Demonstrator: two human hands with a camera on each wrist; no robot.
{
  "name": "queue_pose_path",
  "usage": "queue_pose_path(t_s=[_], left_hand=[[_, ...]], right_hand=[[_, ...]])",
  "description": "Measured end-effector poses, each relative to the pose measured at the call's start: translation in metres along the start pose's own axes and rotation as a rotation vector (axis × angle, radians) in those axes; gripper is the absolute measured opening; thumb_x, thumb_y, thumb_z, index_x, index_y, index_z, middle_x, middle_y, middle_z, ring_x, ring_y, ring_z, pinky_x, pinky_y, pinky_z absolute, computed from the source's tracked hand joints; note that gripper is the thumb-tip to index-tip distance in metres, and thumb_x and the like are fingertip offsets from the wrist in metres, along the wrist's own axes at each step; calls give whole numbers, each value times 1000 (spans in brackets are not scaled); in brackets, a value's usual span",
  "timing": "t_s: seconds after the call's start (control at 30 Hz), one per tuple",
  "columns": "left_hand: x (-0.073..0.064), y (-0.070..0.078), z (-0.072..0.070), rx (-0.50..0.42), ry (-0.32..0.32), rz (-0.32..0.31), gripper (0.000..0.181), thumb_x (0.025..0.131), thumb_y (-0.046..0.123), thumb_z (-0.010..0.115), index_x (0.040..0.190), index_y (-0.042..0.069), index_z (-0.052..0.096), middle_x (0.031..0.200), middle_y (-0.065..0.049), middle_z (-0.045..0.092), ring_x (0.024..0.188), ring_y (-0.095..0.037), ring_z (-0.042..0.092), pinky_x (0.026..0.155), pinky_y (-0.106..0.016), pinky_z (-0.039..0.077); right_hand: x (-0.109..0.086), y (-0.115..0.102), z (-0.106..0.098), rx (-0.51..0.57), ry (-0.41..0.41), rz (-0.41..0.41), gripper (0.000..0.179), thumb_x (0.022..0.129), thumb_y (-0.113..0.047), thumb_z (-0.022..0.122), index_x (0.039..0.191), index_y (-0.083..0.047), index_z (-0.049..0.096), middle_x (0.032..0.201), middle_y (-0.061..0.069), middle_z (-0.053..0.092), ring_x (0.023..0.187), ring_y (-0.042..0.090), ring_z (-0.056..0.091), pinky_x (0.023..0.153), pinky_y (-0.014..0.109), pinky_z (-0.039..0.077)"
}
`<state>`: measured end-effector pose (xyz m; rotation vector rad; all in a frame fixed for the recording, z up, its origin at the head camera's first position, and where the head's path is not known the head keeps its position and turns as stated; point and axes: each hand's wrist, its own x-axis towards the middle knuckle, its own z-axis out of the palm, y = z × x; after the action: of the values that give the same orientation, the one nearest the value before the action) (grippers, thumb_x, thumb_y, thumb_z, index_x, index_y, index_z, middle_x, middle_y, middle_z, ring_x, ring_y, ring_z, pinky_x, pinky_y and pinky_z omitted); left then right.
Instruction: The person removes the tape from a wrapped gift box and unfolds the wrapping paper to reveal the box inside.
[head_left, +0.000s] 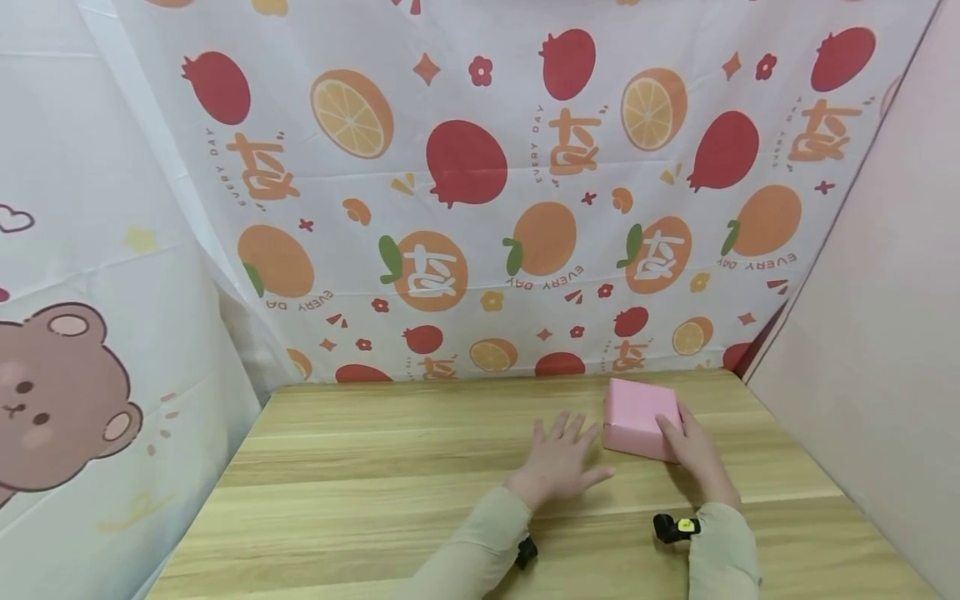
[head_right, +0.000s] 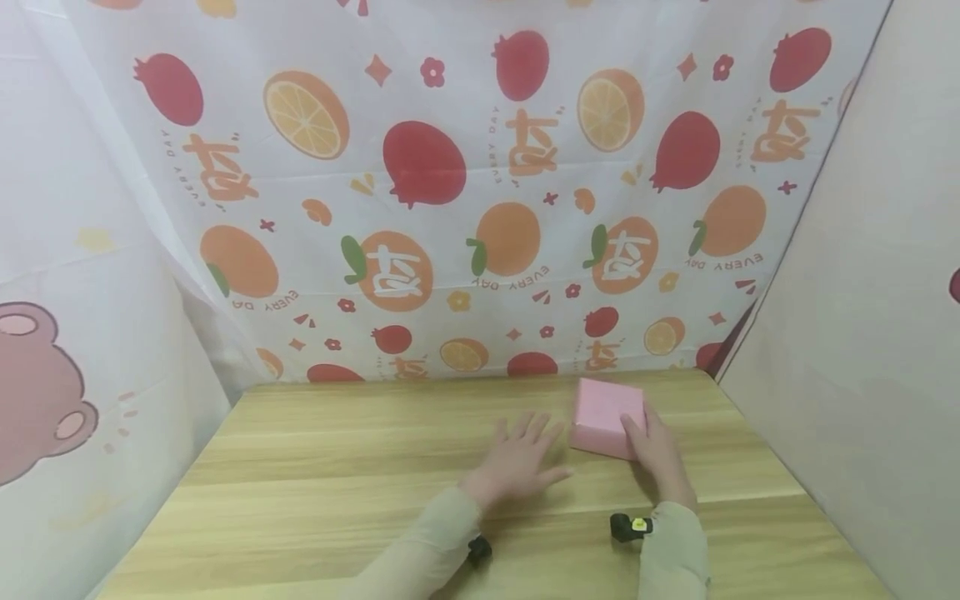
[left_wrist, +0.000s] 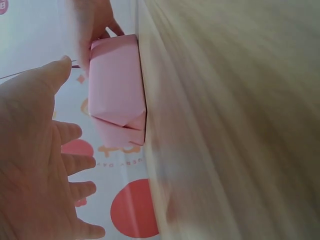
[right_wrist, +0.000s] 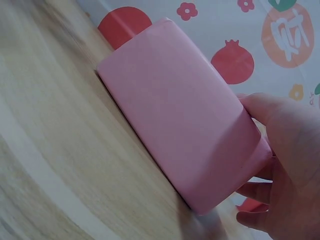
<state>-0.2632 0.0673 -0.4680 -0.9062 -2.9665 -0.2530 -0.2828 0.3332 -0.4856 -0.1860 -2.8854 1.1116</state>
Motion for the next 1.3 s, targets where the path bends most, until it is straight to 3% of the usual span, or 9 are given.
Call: queue_pose_path(t_s=[0.27,0.7,0.97,1.3], left_hand=[[16,8,-1,-29,-15,4,78,92,72,34,156,31,18,163,-2,23,151,-29,18,116,-64,21],[26,4,0,-23,-9,-20,74,93,68,39,155,31,22,163,-3,21,150,-31,21,115,-64,23],[25,-6,0,-43,-10,-51,73,94,66,39,156,30,22,164,-4,18,150,-32,21,115,-64,22],[18,-23,0,-72,8,-85,74,94,65,40,155,27,24,163,-6,23,149,-34,25,114,-66,22]], right_hand=[[3,-6,2,-21,-5,-27,84,100,-58,35,154,3,13,153,35,23,140,54,24,113,65,22],[9,-17,17,-42,-32,-64,86,97,-62,38,154,0,17,152,32,29,139,51,31,110,66,28],[11,-26,24,-39,-43,-89,85,97,-61,39,155,-2,17,152,31,31,138,51,33,109,66,30],[14,-38,37,-70,-46,-147,85,97,-61,39,154,0,21,153,28,33,140,48,33,111,63,29]])
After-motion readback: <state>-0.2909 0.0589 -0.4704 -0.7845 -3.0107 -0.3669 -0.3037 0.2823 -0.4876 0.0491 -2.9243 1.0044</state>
